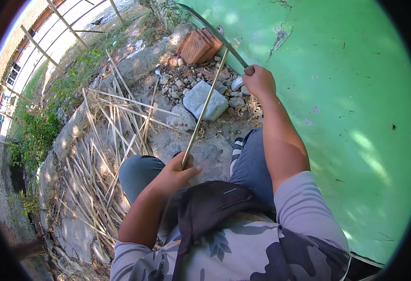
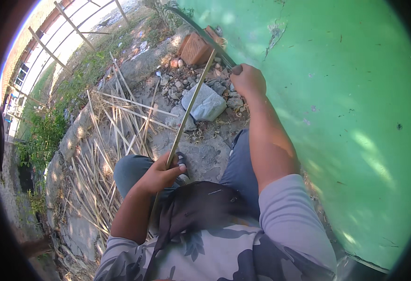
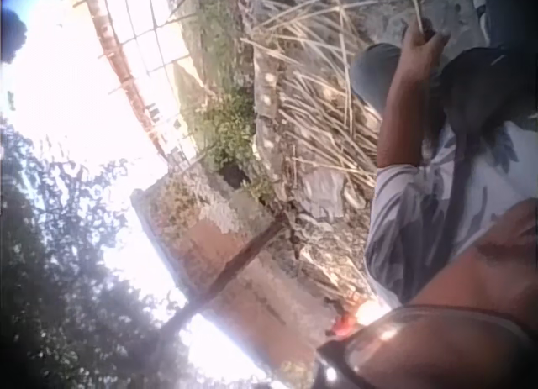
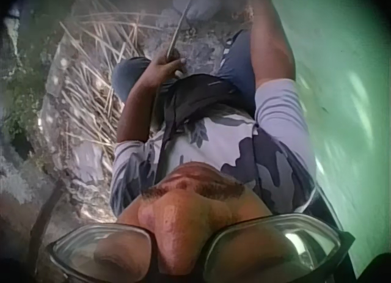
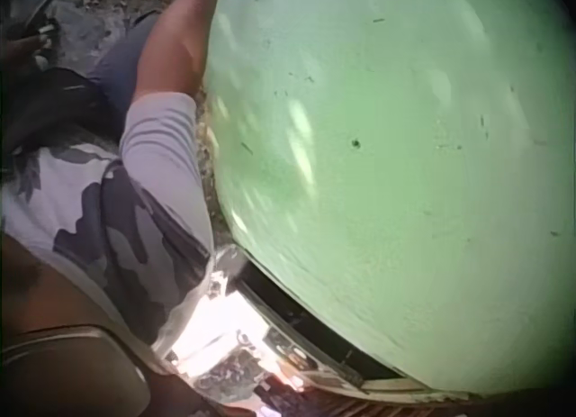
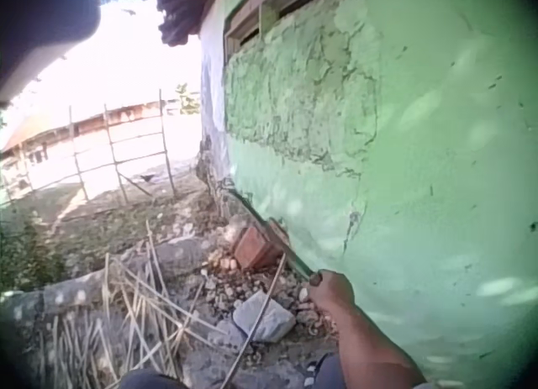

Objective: The person scrapes and shaves bamboo sticks using a machete.

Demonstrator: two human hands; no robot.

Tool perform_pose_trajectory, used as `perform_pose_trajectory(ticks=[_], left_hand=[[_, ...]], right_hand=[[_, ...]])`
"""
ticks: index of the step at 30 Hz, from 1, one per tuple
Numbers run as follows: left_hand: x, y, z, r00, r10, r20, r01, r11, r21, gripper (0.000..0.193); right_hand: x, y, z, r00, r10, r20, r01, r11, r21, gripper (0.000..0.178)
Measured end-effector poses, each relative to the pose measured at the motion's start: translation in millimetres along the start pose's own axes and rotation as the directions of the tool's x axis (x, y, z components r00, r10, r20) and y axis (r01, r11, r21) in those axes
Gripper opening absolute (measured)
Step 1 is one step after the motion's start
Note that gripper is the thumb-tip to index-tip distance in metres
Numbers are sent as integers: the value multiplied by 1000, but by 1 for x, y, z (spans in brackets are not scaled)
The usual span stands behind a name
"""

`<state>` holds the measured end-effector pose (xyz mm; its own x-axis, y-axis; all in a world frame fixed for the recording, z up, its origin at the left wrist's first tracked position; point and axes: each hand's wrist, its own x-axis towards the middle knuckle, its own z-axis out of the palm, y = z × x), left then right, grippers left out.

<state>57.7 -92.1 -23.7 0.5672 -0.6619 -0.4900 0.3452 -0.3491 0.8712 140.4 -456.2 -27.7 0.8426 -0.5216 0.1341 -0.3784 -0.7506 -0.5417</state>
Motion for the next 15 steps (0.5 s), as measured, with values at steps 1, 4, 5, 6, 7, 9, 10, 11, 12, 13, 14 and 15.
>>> perform_pose_trajectory(ticks=[1, 4, 5, 6, 7, 9, 10, 11, 12, 13, 14, 15], left_hand=[[-5, 2, -1, 1000, 0, -10, 0, 1000, 10, 30], [-17, 8, -7, 999, -19, -26, 19, 1000, 3, 29], [-17, 8, -12, 998, -47, -31, 43, 993, -110, 28], [-16, 7, -15, 997, -74, -31, 66, 973, -222, 27], [-14, 7, -15, 997, -70, -36, 61, 975, -216, 27], [-7, 6, -13, 991, -48, -121, 38, 995, -88, 26], [-4, 7, -12, 991, -46, -124, 36, 996, -82, 26], [0, 9, -10, 986, -61, -152, 44, 993, -108, 27], [4, 10, -8, 981, -76, -180, 52, 989, -135, 27], [8, 9, -4, 981, -77, -181, 52, 989, -136, 27], [11, 8, -1, 971, -77, -226, 51, 992, -119, 28], [13, 8, 1, 960, -78, -270, 51, 993, -103, 28]], right_hand=[[-1, -3, 0, 993, 72, -92, -65, 995, 81, 25], [-8, -9, -10, 999, 37, -35, -31, 988, 154, 26], [-11, -11, -12, 1000, 16, -26, -12, 987, 159, 26], [-13, -11, -10, 1000, 13, -29, -8, 986, 168, 26], [-16, -11, -8, 997, -42, -67, 54, 982, 181, 26], [-22, -8, -9, 989, -99, -112, 119, 974, 193, 27], [-27, -10, -11, 986, -138, -94, 156, 959, 237, 31], [-31, -12, -12, 981, -177, -77, 191, 941, 279, 36], [-34, -13, -10, 968, -227, -108, 248, 931, 267, 33], [-38, -16, -12, 968, -228, -107, 249, 931, 268, 33], [-41, -20, -15, 962, -271, -41, 274, 939, 210, 28], [-45, -24, -16, 951, -309, 29, 301, 941, 154, 22]])
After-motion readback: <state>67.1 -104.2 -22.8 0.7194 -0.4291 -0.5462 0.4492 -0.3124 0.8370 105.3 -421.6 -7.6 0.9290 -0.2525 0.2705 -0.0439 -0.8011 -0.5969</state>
